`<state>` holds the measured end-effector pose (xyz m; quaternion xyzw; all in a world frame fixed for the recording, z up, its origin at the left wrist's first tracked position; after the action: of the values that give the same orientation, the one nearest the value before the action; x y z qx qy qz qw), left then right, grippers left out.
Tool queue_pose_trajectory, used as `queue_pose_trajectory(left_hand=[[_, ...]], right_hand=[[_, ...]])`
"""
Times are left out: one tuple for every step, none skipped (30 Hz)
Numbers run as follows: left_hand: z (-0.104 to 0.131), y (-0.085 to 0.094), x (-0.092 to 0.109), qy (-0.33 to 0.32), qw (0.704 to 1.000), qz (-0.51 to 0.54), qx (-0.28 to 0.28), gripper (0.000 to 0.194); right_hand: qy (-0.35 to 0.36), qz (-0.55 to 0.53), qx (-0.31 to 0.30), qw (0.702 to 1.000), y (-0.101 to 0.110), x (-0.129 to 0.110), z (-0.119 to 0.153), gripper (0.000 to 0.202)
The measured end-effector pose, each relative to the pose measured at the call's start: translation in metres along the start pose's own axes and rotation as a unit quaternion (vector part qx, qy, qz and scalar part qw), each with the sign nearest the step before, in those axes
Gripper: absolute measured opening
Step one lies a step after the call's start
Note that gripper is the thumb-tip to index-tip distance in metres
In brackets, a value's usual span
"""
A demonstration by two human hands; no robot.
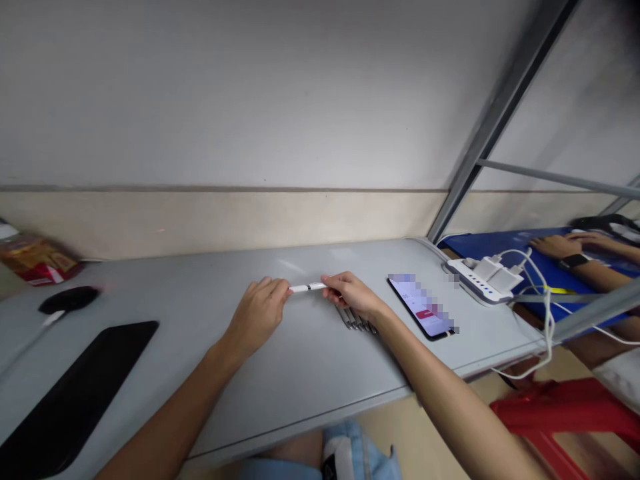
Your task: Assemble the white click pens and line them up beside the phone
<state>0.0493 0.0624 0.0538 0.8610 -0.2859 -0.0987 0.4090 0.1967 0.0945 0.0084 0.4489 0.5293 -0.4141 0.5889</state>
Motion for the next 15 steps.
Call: queue_pose_trajectory(left_hand=[[0.000, 0.000, 0.000, 0.005, 1.000, 0.002, 0.001, 0.027], [0.001, 0.000, -0.001, 0.014, 1.000, 0.008, 0.000, 0.027], [0.001, -0.001, -0.003, 0.028, 0.999, 0.016, 0.000, 0.026], [0.002, -0.002, -0.006, 0.046, 0.999, 0.025, -0.002, 0.025], [0.003, -0.003, -0.009, 0.063, 0.997, 0.034, -0.003, 0.025], [0.003, -0.004, -0.012, 0.080, 0.996, 0.043, -0.004, 0.025], [0.004, -0.005, -0.015, 0.093, 0.994, 0.054, -0.006, 0.026], [0.005, -0.007, -0.017, 0.103, 0.993, 0.065, -0.008, 0.027], [0.005, -0.009, -0.019, 0.110, 0.991, 0.077, -0.011, 0.028], [0.005, -0.010, -0.020, 0.112, 0.990, 0.087, -0.014, 0.028], [0.006, -0.011, -0.021, 0.111, 0.989, 0.096, -0.017, 0.029], [0.006, -0.012, -0.021, 0.106, 0.989, 0.101, -0.019, 0.029], [0.006, -0.013, -0.020, 0.100, 0.989, 0.103, -0.020, 0.029], [0.006, -0.013, -0.019, 0.094, 0.990, 0.103, -0.022, 0.029], [0.005, -0.013, -0.018, 0.089, 0.991, 0.100, -0.023, 0.029]], right_hand=[[0.016, 0.006, -0.002, 1.000, 0.000, -0.003, 0.001, 0.044], [0.045, 0.022, -0.001, 0.999, 0.000, -0.008, 0.002, 0.043], [0.085, 0.047, 0.008, 0.995, 0.000, -0.016, 0.003, 0.042], [0.128, 0.077, 0.023, 0.989, 0.002, -0.023, 0.005, 0.039], [0.166, 0.105, 0.042, 0.980, 0.003, -0.030, 0.007, 0.036], [0.195, 0.126, 0.062, 0.971, 0.005, -0.035, 0.008, 0.032], [0.214, 0.136, 0.078, 0.964, 0.006, -0.038, 0.009, 0.028], [0.225, 0.137, 0.090, 0.961, 0.008, -0.040, 0.010, 0.026], [0.230, 0.132, 0.100, 0.959, 0.009, -0.040, 0.009, 0.028], [0.230, 0.127, 0.108, 0.959, 0.011, -0.039, 0.008, 0.033], [0.222, 0.126, 0.113, 0.960, 0.012, -0.037, 0.007, 0.035], [0.207, 0.131, 0.113, 0.963, 0.013, -0.033, 0.005, 0.033], [0.189, 0.143, 0.108, 0.966, 0.013, -0.029, 0.003, 0.033], [0.172, 0.159, 0.100, 0.967, 0.012, -0.024, 0.002, 0.037], [0.164, 0.172, 0.094, 0.967, 0.011, -0.022, 0.001, 0.041]])
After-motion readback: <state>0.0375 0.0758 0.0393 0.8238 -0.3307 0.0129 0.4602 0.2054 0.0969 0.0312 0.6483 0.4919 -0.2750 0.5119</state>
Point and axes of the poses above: each hand's wrist, its own z-axis away from the middle knuckle, its own y-axis out of the back of the hand, x = y × z, the point moved 9 cm from there along -z, towards the middle knuckle, and after that the axes turned 11 degrees about x, right-handed, at the moved point
